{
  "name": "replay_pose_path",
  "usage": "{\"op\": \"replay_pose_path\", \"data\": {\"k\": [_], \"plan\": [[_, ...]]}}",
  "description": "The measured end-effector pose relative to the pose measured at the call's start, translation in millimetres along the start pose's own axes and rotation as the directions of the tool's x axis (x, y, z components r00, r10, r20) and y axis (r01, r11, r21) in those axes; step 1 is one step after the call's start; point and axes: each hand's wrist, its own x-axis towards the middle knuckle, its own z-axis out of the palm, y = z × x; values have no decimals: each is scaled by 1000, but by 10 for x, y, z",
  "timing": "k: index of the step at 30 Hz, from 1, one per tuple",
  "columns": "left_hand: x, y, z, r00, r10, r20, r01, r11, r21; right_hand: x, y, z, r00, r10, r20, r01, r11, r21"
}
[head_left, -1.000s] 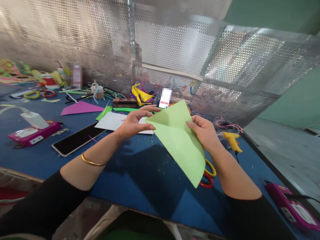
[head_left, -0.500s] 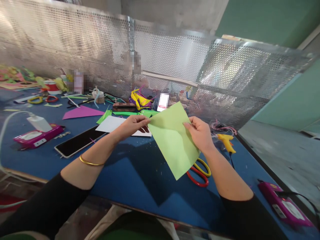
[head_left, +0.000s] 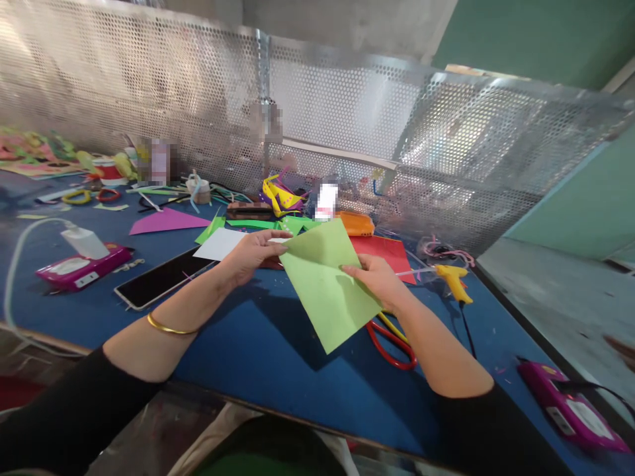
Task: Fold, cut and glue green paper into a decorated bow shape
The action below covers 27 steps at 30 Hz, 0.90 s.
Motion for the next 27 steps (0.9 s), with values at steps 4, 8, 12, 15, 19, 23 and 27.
{"op": "replay_pose_path", "data": {"k": [4,8,12,15,19,23,27], "plan": [[19,-120,17,996,-85,18,85,995,-48,10,85,52,999,40,-22,-40,999,4],[37,-215,86,986,-165,-10,164,984,-70,63,181,74,998,10,-55,-15,996,-83],[36,-255,131,984,-167,-60,165,986,-34,90,199,84,994,-49,-101,23,970,-243],[29,-260,128,980,-156,-125,154,988,-29,2,122,54,960,-242,-144,154,877,-455],[-12,-281,124,968,-162,-191,161,987,-18,-299,47,14,748,-547,375,639,441,-630],[-88,-318,152,961,-188,-203,190,982,-11,-555,171,33,580,-429,693,815,285,-505],[-155,-335,199,954,-227,-194,231,973,-1,-612,333,70,579,-450,680,810,221,-543]]}}
